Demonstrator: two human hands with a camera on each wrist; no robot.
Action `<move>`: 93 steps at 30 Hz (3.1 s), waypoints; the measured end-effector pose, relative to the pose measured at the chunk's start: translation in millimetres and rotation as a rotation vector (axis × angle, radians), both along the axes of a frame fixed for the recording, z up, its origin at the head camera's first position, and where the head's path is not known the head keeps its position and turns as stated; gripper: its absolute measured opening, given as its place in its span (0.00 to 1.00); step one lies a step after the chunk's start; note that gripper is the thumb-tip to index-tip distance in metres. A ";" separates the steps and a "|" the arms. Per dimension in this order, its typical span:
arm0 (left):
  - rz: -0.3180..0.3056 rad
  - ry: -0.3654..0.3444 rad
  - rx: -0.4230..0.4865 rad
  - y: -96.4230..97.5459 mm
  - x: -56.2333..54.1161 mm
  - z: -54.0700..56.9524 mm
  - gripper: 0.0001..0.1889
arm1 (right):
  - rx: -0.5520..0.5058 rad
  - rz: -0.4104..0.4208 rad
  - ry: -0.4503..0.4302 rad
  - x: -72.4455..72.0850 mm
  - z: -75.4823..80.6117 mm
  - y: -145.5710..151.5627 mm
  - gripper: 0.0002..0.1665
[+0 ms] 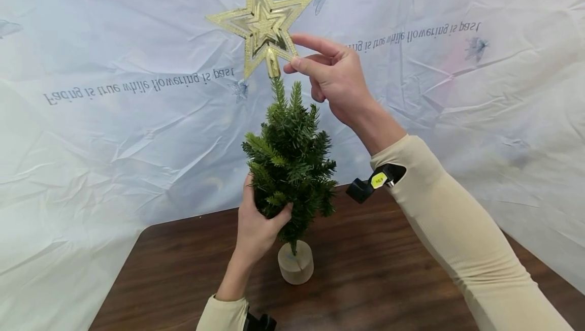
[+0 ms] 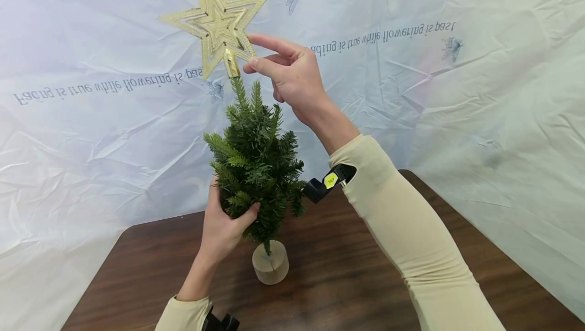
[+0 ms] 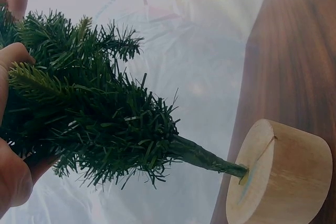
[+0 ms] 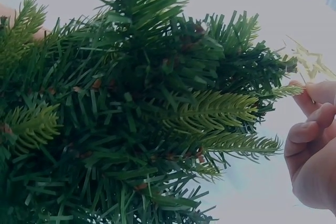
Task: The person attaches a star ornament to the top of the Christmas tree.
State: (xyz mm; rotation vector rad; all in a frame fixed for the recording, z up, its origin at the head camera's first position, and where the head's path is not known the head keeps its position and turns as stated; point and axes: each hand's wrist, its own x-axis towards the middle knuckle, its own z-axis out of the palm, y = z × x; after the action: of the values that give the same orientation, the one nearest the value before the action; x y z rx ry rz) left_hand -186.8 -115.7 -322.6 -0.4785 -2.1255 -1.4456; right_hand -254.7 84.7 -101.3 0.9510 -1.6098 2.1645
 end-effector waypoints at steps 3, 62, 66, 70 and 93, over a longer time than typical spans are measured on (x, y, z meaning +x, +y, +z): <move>0.002 -0.001 0.001 0.1 0.1 -0.3 0.54 | -0.010 -0.001 0.015 0.7 -0.6 0.1 0.25; 0.011 -0.014 -0.002 -2.7 2.2 -1.0 0.54 | 0.159 -0.073 0.221 3.3 -16.5 10.9 0.27; 0.007 -0.009 -0.006 -2.3 2.1 -1.1 0.54 | 0.155 -0.070 0.220 3.0 -16.8 10.5 0.28; 0.012 -0.014 -0.007 0.2 4.0 0.5 0.54 | 0.159 -0.069 0.231 4.2 -15.3 12.1 0.27; 0.010 -0.007 -0.006 4.0 5.7 0.4 0.53 | 0.153 -0.069 0.207 3.1 -16.4 12.0 0.28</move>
State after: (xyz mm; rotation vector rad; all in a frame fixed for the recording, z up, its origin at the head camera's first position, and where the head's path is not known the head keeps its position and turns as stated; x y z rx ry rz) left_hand -181.1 -111.7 -322.2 -0.4649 -2.1359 -1.4373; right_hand -251.6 96.7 -117.7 1.1067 -1.6974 1.8514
